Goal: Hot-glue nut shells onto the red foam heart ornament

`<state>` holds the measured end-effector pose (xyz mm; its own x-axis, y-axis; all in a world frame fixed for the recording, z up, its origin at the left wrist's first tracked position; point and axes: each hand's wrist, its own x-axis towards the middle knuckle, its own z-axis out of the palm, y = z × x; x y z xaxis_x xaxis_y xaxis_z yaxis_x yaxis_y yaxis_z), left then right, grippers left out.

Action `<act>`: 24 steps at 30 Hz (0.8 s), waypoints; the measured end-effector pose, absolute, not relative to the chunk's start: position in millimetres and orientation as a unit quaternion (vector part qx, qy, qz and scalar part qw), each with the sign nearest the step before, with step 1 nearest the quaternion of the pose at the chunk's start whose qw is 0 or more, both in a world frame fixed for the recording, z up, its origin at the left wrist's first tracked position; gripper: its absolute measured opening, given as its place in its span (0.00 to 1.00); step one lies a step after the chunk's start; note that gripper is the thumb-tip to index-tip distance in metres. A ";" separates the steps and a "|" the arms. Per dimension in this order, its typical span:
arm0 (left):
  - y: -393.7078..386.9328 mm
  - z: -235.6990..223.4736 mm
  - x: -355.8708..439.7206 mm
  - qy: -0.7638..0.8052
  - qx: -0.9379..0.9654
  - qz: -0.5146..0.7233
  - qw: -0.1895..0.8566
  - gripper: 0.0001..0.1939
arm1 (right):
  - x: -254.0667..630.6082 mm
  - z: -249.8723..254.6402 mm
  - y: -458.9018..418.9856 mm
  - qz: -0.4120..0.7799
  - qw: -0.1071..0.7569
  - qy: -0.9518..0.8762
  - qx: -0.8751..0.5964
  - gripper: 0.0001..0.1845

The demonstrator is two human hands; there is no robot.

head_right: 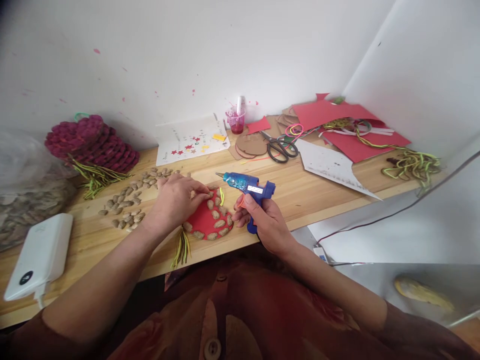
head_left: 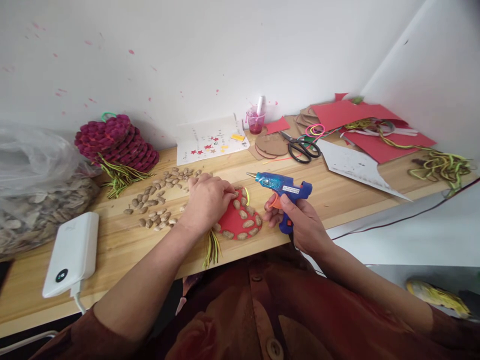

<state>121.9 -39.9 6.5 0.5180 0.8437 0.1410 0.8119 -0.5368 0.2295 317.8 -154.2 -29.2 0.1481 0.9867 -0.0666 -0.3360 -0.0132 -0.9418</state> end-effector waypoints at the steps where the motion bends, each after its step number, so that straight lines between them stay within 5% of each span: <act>1: -39.5 7.1 122.6 0.482 0.866 0.115 0.069 0.06 | 318.0 -29.3 -154.1 0.547 0.604 -0.356 -0.458 0.20; 10: -37.3 11.9 122.7 0.517 0.833 0.132 0.145 0.05 | 318.7 -29.6 -154.4 0.548 0.602 -0.355 -0.459 0.20; 24: -38.6 22.8 89.7 0.446 0.484 0.329 0.678 0.24 | 319.0 -31.3 -155.0 0.548 0.600 -0.356 -0.462 0.18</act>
<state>89.7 -38.6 22.8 0.3857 0.8774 -0.2854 -0.0152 0.3153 0.9489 319.0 -155.0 -31.3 0.1468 0.9860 -0.0792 -0.3291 -0.0268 -0.9439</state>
